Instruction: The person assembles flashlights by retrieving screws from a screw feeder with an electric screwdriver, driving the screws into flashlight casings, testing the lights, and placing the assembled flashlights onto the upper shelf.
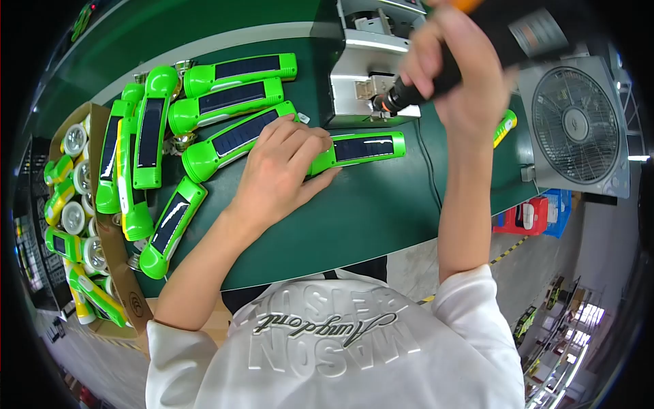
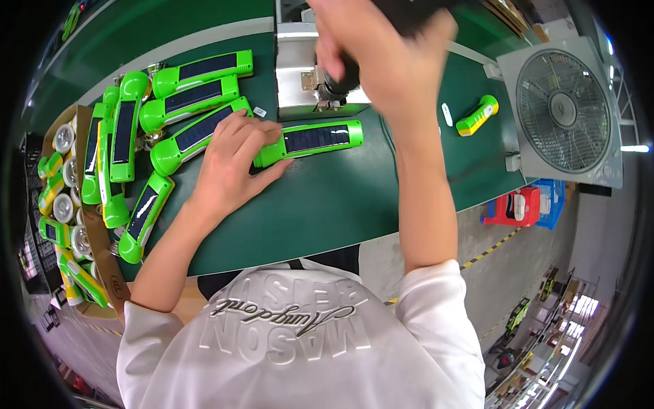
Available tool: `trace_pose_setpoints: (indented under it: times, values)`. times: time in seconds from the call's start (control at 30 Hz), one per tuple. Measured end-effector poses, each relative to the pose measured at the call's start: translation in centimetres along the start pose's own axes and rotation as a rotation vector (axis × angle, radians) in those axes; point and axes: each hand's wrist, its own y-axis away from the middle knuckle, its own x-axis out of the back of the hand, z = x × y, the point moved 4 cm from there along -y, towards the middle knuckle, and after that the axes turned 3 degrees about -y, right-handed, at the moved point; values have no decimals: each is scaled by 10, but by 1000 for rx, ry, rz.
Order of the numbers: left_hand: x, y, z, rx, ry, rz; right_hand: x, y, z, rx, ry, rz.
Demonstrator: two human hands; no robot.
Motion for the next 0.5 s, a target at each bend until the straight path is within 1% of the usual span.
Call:
trace_pose_setpoints:
  times: [0.03,0.1,0.13,0.23,0.27,0.3,0.37,0.5]
  values:
    - [-1,0,0,10,5,3,-5,-14,-3,-35,13,73]
    - [-1,-2,0,24,26,-3,-2,-29,-2,-200,-182,32]
    - [-1,-2,0,34,41,-8,2,-33,8,-230,-216,44]
    - [1,-2,-3,54,65,-9,2,-17,-6,-274,-332,34]
    - [1,-2,-3,63,76,-4,5,-12,0,-236,-400,35]
    - [0,-1,-3,73,91,-1,3,-7,-2,-190,-333,-55]
    - [0,-3,-2,73,91,6,-5,6,-3,-75,-323,-28]
    - [1,-2,-3,74,113,19,-27,16,5,-82,-312,9]
